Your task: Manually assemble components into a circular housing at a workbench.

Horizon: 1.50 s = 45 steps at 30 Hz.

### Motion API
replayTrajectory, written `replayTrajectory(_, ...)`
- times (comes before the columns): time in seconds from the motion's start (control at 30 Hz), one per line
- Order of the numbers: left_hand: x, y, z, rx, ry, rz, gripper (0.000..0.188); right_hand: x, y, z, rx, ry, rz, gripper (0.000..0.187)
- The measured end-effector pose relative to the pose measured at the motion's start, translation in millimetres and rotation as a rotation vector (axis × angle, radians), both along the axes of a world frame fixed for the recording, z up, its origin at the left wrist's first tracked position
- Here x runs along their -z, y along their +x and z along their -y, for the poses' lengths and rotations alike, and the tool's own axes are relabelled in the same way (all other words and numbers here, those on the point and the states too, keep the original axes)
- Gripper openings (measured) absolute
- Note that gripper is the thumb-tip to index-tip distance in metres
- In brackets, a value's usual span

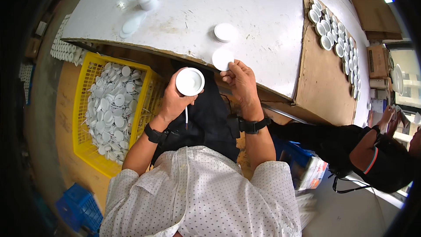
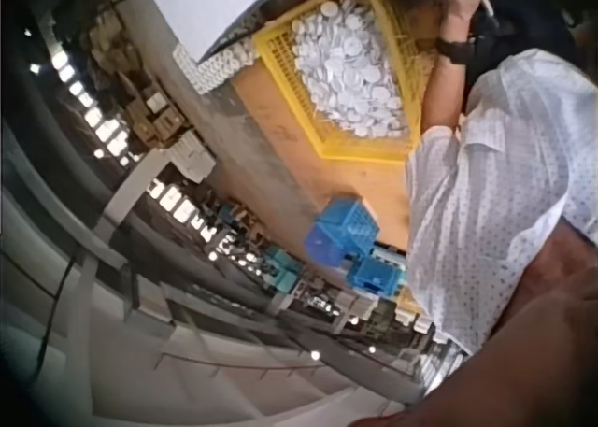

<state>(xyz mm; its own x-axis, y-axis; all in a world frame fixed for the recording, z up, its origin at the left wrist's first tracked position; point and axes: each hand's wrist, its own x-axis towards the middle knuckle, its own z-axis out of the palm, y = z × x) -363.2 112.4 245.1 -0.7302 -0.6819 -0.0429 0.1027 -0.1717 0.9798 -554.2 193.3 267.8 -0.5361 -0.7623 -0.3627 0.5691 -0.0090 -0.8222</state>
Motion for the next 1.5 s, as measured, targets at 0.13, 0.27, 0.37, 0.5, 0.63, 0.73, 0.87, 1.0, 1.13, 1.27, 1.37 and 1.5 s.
replayTrajectory(0.13,0,-3,0,-0.036,0.083,-0.033,0.061,3,9,-4,-0.031,0.040,0.019,0.008)
replayTrajectory(0.27,-2,-2,0,-0.020,0.054,0.009,0.061,1,23,-6,-0.068,-0.013,-0.034,0.009)
replayTrajectory(0.37,-2,0,1,0.001,0.061,0.048,0.062,-4,34,-13,-0.007,0.191,-0.511,0.011)
replayTrajectory(0.5,0,-4,2,0.024,0.092,-0.107,0.069,-4,44,-17,-0.064,-0.049,-1.482,0.036)
replayTrajectory(0.63,0,0,3,0.072,0.189,-0.189,0.068,1,51,-17,-0.146,-0.164,-1.812,0.045)
replayTrajectory(0.73,-1,3,3,0.097,0.253,-0.196,0.060,5,56,-15,-0.184,-0.139,-1.857,0.048)
replayTrajectory(0.87,-2,2,-1,0.042,0.217,-0.126,0.052,7,62,-13,-0.187,-0.140,-1.888,0.049)
replayTrajectory(1.0,0,3,-2,0.013,0.233,-0.072,0.045,7,64,-13,-0.190,-0.120,-1.885,0.048)
replayTrajectory(1.13,0,4,-2,-0.008,0.213,-0.064,0.043,7,66,-15,-0.188,-0.091,-1.906,0.046)
replayTrajectory(1.27,-1,4,-3,-0.033,0.122,-0.060,0.041,8,67,-16,-0.174,-0.109,-1.932,0.044)
replayTrajectory(1.37,-1,4,-4,-0.058,0.075,-0.031,0.039,10,66,-16,-0.154,-0.128,-1.970,0.042)
replayTrajectory(1.5,1,3,-4,-0.069,0.046,-0.018,0.038,13,61,-14,-0.123,-0.233,-1.988,0.040)
